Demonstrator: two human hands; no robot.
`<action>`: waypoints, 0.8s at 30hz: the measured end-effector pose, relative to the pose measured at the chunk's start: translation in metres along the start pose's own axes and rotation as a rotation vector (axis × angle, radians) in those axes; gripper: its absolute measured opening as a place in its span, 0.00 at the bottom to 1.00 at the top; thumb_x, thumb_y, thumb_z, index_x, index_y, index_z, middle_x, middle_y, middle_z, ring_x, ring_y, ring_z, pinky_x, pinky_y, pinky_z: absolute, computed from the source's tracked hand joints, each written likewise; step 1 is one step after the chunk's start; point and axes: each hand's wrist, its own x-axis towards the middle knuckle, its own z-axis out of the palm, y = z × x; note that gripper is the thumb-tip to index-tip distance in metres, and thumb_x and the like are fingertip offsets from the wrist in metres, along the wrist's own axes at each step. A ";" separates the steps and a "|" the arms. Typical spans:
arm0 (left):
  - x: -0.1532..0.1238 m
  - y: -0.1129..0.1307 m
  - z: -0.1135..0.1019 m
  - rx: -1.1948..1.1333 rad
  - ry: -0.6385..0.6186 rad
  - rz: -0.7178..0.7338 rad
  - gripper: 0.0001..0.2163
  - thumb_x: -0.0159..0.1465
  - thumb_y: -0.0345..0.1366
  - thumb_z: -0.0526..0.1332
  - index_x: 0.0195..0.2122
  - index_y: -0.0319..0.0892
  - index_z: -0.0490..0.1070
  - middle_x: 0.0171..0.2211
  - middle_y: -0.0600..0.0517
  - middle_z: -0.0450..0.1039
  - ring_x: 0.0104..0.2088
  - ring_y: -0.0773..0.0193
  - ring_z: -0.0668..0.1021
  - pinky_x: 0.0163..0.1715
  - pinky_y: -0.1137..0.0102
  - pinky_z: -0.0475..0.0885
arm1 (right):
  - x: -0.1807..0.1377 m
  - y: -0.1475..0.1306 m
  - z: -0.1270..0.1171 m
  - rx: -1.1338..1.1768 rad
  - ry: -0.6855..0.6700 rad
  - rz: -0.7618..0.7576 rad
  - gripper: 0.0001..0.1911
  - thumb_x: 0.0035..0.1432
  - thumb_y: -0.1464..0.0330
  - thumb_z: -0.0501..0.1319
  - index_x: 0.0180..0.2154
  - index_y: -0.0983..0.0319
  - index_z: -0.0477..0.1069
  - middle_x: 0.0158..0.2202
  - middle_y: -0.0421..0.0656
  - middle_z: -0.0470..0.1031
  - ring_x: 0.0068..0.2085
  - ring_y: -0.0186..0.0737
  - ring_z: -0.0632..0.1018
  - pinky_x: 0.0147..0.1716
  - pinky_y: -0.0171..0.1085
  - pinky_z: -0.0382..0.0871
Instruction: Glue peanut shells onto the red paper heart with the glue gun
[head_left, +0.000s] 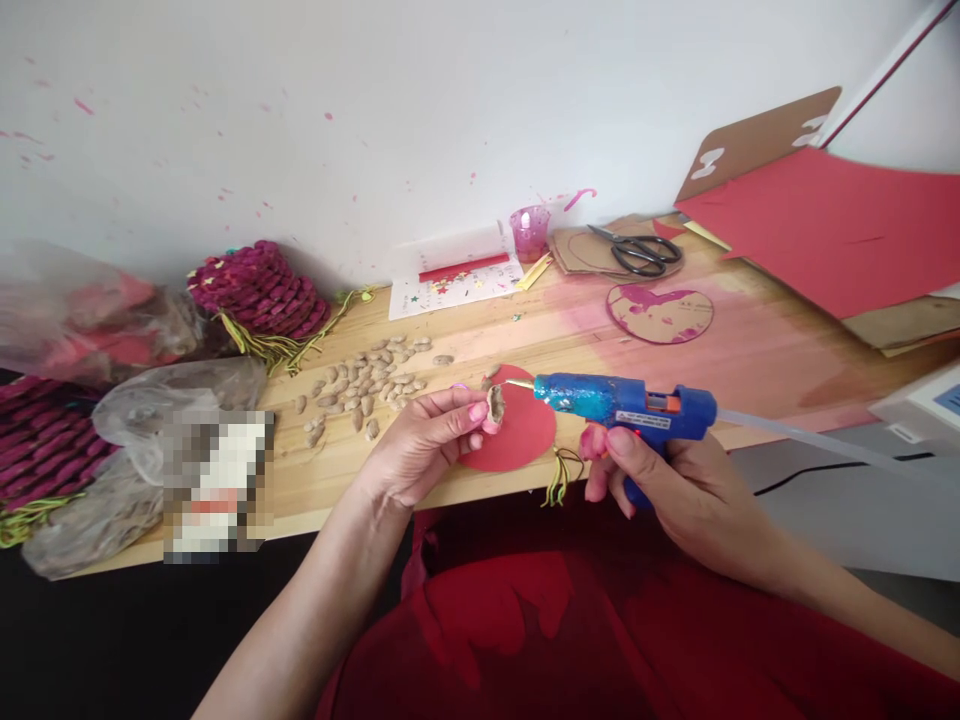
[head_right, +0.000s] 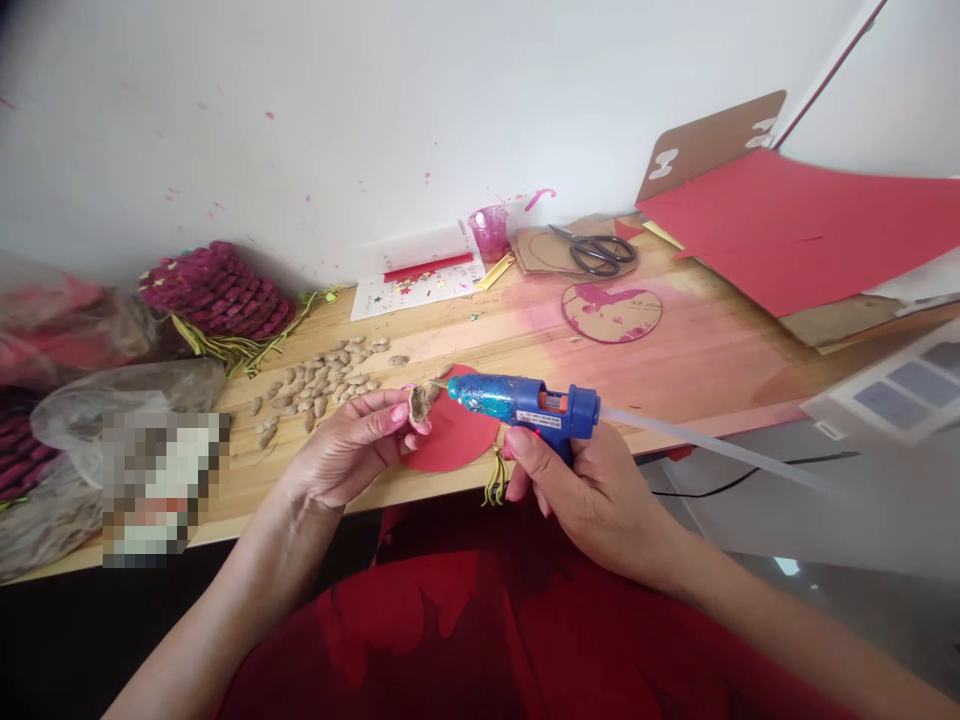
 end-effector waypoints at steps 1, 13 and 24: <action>0.000 0.000 0.000 -0.010 0.005 0.001 0.14 0.47 0.37 0.81 0.32 0.37 0.84 0.26 0.50 0.80 0.26 0.72 0.78 0.27 0.80 0.75 | -0.001 -0.001 0.000 0.001 -0.002 -0.003 0.19 0.72 0.54 0.57 0.34 0.59 0.75 0.27 0.41 0.78 0.22 0.33 0.73 0.21 0.34 0.67; 0.002 -0.003 0.001 -0.011 0.023 0.007 0.15 0.45 0.37 0.82 0.32 0.38 0.84 0.26 0.51 0.81 0.26 0.72 0.79 0.27 0.81 0.75 | -0.002 -0.002 0.001 -0.030 -0.044 -0.020 0.21 0.72 0.54 0.56 0.33 0.60 0.74 0.27 0.42 0.77 0.24 0.34 0.74 0.20 0.34 0.68; 0.002 -0.003 0.001 0.014 0.003 0.026 0.14 0.46 0.37 0.82 0.32 0.39 0.84 0.26 0.51 0.81 0.26 0.73 0.79 0.27 0.82 0.75 | 0.001 -0.002 0.001 -0.039 -0.047 -0.025 0.20 0.73 0.55 0.56 0.33 0.60 0.74 0.26 0.42 0.77 0.23 0.32 0.73 0.20 0.33 0.68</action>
